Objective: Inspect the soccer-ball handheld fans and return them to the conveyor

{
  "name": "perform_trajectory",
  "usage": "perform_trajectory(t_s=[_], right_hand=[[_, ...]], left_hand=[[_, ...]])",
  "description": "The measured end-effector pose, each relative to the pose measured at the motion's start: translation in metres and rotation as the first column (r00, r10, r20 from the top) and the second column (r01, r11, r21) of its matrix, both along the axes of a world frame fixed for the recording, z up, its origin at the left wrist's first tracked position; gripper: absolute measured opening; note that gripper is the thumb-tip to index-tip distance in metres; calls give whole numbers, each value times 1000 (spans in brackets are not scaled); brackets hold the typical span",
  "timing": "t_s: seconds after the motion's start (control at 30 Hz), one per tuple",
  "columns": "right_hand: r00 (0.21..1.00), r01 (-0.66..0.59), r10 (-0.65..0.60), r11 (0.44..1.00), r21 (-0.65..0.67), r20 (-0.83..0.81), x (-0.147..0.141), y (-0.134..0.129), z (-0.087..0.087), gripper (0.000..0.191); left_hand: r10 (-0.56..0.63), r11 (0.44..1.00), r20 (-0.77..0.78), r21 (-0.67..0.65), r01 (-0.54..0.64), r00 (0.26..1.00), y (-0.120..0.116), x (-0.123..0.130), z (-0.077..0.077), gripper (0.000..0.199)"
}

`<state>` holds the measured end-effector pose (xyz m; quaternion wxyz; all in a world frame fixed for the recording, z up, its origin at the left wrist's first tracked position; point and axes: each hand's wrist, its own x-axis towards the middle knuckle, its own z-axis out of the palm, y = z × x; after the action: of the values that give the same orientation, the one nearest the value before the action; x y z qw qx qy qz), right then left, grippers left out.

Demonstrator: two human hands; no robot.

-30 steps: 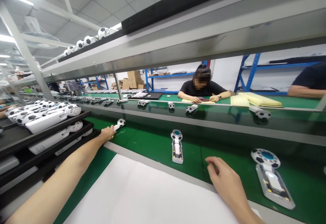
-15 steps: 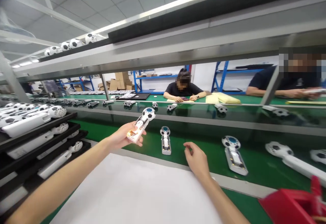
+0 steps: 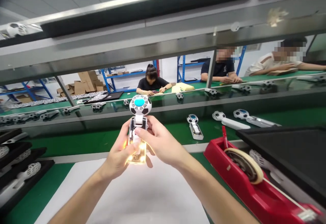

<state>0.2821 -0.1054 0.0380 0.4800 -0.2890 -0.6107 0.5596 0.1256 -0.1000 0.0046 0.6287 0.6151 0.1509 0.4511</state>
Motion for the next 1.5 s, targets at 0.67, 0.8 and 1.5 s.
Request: perform_trajectory(t_s=[0.67, 0.8, 1.5], right_hand=[[998, -50, 50, 999, 8, -43, -8, 4, -5, 37], [997, -54, 54, 999, 1, -52, -9, 4, -4, 37], [968, 250, -250, 962, 107, -12, -9, 10, -11, 35]], left_hand=[[-92, 992, -37, -91, 88, 995, -9, -6, 8, 80], [-85, 993, -38, -87, 81, 996, -9, -6, 7, 80], [-9, 983, -174, 179, 41, 985, -4, -11, 3, 99]])
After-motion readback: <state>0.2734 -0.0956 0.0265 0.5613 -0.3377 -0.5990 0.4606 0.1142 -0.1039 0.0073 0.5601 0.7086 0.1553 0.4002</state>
